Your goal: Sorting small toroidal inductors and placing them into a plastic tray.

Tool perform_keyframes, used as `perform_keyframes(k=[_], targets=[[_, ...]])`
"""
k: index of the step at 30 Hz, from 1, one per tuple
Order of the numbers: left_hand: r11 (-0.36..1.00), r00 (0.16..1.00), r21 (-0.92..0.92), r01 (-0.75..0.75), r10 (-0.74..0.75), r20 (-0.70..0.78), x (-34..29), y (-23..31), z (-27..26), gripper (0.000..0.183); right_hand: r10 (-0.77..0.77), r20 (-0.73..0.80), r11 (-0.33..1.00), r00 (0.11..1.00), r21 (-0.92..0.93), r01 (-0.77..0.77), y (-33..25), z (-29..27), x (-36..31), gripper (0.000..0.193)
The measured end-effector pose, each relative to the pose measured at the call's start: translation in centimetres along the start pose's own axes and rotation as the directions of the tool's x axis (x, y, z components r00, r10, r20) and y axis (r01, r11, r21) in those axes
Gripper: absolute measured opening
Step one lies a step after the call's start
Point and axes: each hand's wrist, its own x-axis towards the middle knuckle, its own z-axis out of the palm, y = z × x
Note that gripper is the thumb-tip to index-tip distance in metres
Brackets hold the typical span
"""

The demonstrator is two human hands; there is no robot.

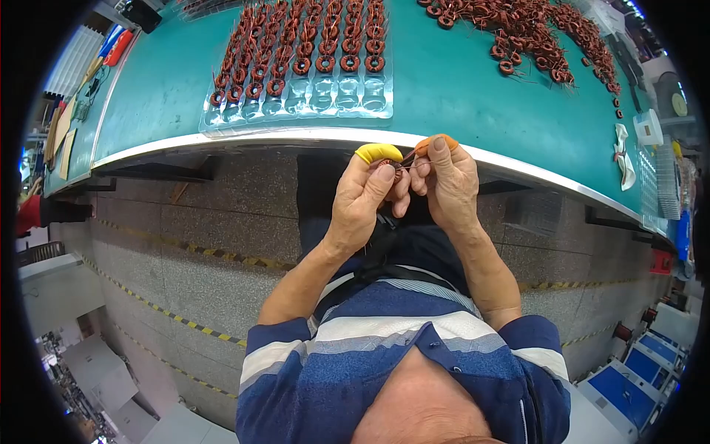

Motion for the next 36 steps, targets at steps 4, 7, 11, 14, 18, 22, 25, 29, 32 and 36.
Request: perform_keyframes(k=[4, 7, 11, 14, 18, 22, 25, 29, 32, 36], targets=[[0.998, 0.998, 0.011, -0.060, 0.060, 0.018, 0.1, -0.5, 0.1, 0.029, -0.073, -0.065, 0.991, 0.995, -0.115, 0.066, -0.4, 0.8, -0.3, 0.036], [0.992, 0.995, 0.081, -0.099, 0.100, -0.006, 0.1, -0.3, -0.1, 0.029, -0.261, -0.066, 0.899, 0.963, -0.381, 0.218, -1.0, 1.4, -1.0, 0.037], [0.958, 0.989, 0.252, -0.134, 0.146, -0.028, 0.0, 0.0, -0.2, 0.028, -0.305, -0.027, 0.842, 0.952, -0.475, 0.256, -1.6, 2.0, -1.3, 0.035], [0.832, 0.986, 0.544, -0.108, 0.160, -0.049, -0.2, 0.5, 0.0, 0.027, -0.278, 0.015, 0.801, 0.960, -0.548, 0.240, -1.7, 2.8, -1.0, 0.021], [0.906, 0.988, 0.406, -0.120, 0.147, -0.038, -0.4, 1.1, -1.1, 0.038, -0.221, 0.071, 0.781, 0.973, -0.584, 0.221, -2.7, 3.7, 0.1, 0.016], [0.898, 0.938, 0.364, -0.248, 0.317, -0.143, -0.8, 2.2, -2.5, 0.043, -0.334, 0.175, 0.606, 0.926, -0.713, 0.353, -4.7, 6.7, 4.6, 0.014], [0.894, 0.940, 0.404, -0.194, 0.288, -0.185, -1.3, 1.7, -3.0, 0.035, -0.308, 0.332, 0.528, 0.892, -0.720, 0.450, -4.2, 9.6, 9.1, 0.016], [0.886, 0.966, 0.458, -0.079, 0.182, -0.184, -2.2, 1.3, -3.1, 0.032, -0.241, 0.540, 0.316, 0.806, -0.742, 0.592, -1.6, 10.5, 14.4, 0.016], [0.873, 0.973, 0.484, -0.055, 0.156, -0.171, -2.4, 1.2, -3.3, 0.031, -0.175, 0.633, 0.173, 0.754, -0.734, 0.657, 0.2, 10.0, 16.4, 0.020], [0.866, 0.975, 0.498, -0.050, 0.150, -0.165, -2.0, 1.0, -3.2, 0.026, -0.219, 0.631, 0.052, 0.745, -0.754, 0.654, -1.8, 9.5, 15.4, 0.031]])
